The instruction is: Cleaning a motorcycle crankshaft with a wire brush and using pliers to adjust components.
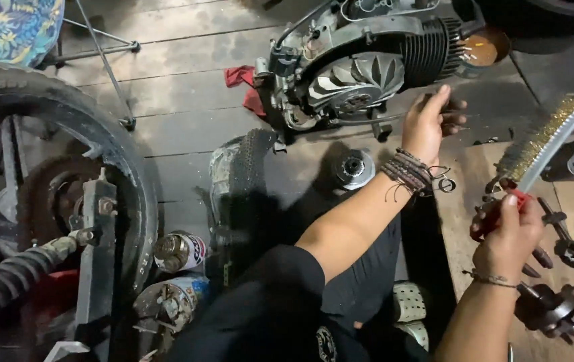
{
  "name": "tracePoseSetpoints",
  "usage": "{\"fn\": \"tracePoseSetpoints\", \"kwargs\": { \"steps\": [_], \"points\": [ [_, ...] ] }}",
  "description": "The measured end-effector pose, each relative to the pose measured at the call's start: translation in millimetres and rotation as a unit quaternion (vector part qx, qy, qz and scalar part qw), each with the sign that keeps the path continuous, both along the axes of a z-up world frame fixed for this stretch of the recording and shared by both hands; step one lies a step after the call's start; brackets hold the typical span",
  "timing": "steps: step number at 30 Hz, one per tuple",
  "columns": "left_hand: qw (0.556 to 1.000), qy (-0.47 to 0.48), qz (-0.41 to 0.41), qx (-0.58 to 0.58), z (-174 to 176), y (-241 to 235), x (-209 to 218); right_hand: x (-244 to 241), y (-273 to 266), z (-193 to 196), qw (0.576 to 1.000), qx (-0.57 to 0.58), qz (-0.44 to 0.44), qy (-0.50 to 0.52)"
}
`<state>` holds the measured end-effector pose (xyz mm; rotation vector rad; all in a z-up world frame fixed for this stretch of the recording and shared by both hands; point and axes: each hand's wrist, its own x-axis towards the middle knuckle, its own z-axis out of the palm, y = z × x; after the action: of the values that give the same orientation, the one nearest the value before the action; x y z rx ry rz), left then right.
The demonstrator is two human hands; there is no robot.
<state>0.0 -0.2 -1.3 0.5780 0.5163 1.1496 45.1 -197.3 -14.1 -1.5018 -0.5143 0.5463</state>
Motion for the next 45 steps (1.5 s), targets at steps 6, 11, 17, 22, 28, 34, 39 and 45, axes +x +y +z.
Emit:
{"fn": "tracePoseSetpoints", "kwargs": {
  "steps": [6, 11, 17, 22, 28, 34, 39, 45],
  "points": [
    [0.993, -0.048, 0.059, 0.092, 31, -8, -43, -18, 26, 26, 0.996, 0.047, 0.036, 0.065],
    [0.990, -0.043, 0.097, 0.097, 26, -16, -70, -33, 32, 31, 0.995, 0.036, 0.080, 0.054],
    [0.993, 0.010, 0.083, 0.086, 17, -20, -58, -26, 23, 6, 0.995, 0.038, 0.065, 0.068],
    [0.996, 0.007, 0.068, 0.058, 11, -14, -56, -25, 26, 12, 0.995, 0.037, 0.046, 0.084],
    [0.997, 0.055, 0.054, -0.019, 6, -7, -53, -24, 26, 9, 0.994, 0.037, 0.054, 0.091],
    [0.997, 0.051, 0.051, -0.017, 4, -7, -54, -25, 25, 11, 0.995, 0.035, 0.058, 0.079],
    [0.998, 0.044, 0.042, -0.013, 2, -6, -53, -24, 25, 7, 0.994, 0.022, 0.055, 0.095],
    [0.998, 0.045, 0.047, -0.018, 2, -7, -53, -26, 25, 9, 0.995, 0.010, 0.065, 0.076]
  ]
}}
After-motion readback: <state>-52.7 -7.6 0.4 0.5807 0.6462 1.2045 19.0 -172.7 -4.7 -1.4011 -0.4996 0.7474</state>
